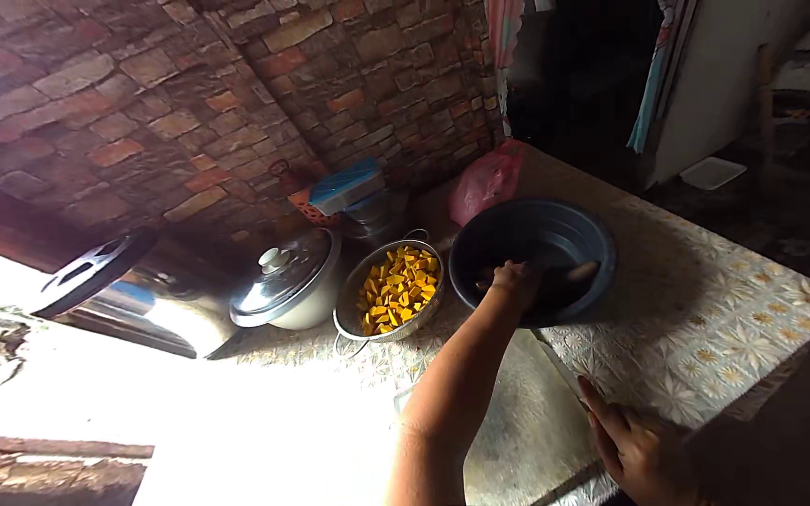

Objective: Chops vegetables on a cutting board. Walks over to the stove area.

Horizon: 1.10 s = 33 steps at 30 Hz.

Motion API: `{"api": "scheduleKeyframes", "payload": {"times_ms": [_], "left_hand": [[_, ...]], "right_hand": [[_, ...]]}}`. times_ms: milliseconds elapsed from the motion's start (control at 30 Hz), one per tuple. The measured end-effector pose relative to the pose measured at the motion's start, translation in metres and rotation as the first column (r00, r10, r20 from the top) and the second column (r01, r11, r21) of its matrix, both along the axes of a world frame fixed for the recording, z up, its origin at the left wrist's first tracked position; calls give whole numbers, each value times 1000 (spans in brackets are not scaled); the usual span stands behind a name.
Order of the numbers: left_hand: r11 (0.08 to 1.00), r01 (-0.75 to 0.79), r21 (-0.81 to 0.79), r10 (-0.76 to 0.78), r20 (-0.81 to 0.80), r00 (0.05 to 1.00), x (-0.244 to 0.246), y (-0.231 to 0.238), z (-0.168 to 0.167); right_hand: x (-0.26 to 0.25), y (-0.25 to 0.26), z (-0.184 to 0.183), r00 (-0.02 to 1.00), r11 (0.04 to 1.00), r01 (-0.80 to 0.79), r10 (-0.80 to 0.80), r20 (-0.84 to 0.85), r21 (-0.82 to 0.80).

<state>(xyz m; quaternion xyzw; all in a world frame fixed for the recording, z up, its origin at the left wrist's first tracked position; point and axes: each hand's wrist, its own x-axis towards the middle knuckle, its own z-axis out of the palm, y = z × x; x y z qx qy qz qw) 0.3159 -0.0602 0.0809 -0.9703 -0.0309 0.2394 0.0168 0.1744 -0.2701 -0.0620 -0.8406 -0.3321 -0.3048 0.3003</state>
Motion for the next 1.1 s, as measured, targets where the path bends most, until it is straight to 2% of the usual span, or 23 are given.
{"api": "scheduleKeyframes", "payload": {"times_ms": [100, 200, 267, 400, 533, 600, 733, 867, 1000, 1100], "left_hand": [[995, -34, -95, 46, 133, 990, 1, 14, 10], [971, -55, -232, 128, 314, 941, 7, 36, 32], [946, -75, -314, 197, 377, 905, 7, 45, 51], [962, -75, -264, 189, 436, 880, -14, 50, 93], [957, -79, -279, 200, 441, 875, -55, 61, 106], [951, -111, -290, 232, 423, 876, -80, 71, 101], [903, -284, -322, 394, 360, 846, -139, 82, 83], [861, -387, -331, 492, 349, 797, -194, 85, 44], [833, -490, -256, 542, 204, 815, -216, 94, 9], [825, -511, -242, 555, 176, 813, -217, 105, -4]], "right_hand": [[-1, -1, 1, 1000, 1000, 1, -1, -3, -11], [-2, -1, 6, 1000, 1000, -10, 9, -27, -19], [-2, -3, 10, 998, 999, -29, 28, -52, -28], [-3, -6, 17, 991, 996, -75, 69, -111, -56], [-3, -6, 14, 992, 996, -77, 73, -100, -38], [-4, -6, 13, 992, 996, -79, 75, -105, -34], [-3, -2, 6, 997, 999, -43, 43, -63, 4], [-3, 1, 4, 999, 999, -28, 28, -23, 30], [-4, 1, 4, 999, 1000, -28, 28, -28, 7], [-4, 2, 4, 999, 1000, -26, 26, -26, 13]]}}
